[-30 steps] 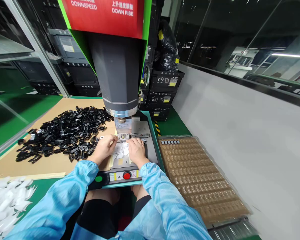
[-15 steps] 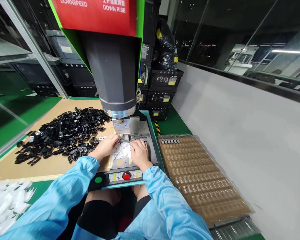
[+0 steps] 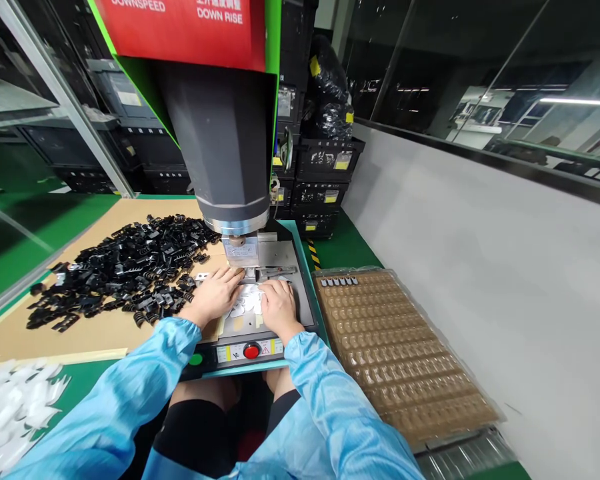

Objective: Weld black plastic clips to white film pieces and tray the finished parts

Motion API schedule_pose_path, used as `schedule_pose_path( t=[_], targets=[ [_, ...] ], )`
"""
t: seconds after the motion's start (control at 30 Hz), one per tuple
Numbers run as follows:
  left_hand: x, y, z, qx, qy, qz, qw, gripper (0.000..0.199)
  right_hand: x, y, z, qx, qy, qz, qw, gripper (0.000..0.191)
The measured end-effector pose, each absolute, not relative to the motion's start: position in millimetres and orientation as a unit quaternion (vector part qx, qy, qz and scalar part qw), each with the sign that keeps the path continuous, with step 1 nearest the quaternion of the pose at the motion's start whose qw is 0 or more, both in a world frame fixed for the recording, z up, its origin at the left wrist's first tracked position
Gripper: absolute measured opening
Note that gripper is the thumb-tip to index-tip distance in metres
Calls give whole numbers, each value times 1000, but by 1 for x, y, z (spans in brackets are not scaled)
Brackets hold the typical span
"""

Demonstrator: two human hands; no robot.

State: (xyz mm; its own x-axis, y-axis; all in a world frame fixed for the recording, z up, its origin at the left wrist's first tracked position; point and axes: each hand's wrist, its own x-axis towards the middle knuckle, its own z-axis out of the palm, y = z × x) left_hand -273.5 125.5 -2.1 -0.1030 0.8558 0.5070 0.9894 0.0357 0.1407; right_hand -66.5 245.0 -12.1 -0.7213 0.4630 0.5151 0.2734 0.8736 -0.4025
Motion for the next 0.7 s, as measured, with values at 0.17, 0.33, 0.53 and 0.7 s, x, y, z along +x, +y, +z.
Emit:
schedule_pose_path(
  t=[0.17, 0.33, 0.53, 0.7],
  targets=[
    [-260, 128, 7, -639, -724, -204, 162, 34, -67, 244, -13, -198, -914, 143, 323, 27],
    [-255, 87, 12, -605, -755, -199, 157, 40, -63, 247, -13, -196, -906, 149, 343, 25],
    [-292, -25, 2, -461, -833, -256, 167, 32, -80, 234, -3, -184, -920, 140, 316, 26],
    [-292, -64, -14, -397, -873, -238, 152, 28, -136, 191, 14, -134, -947, 156, 246, 26]
  ],
)
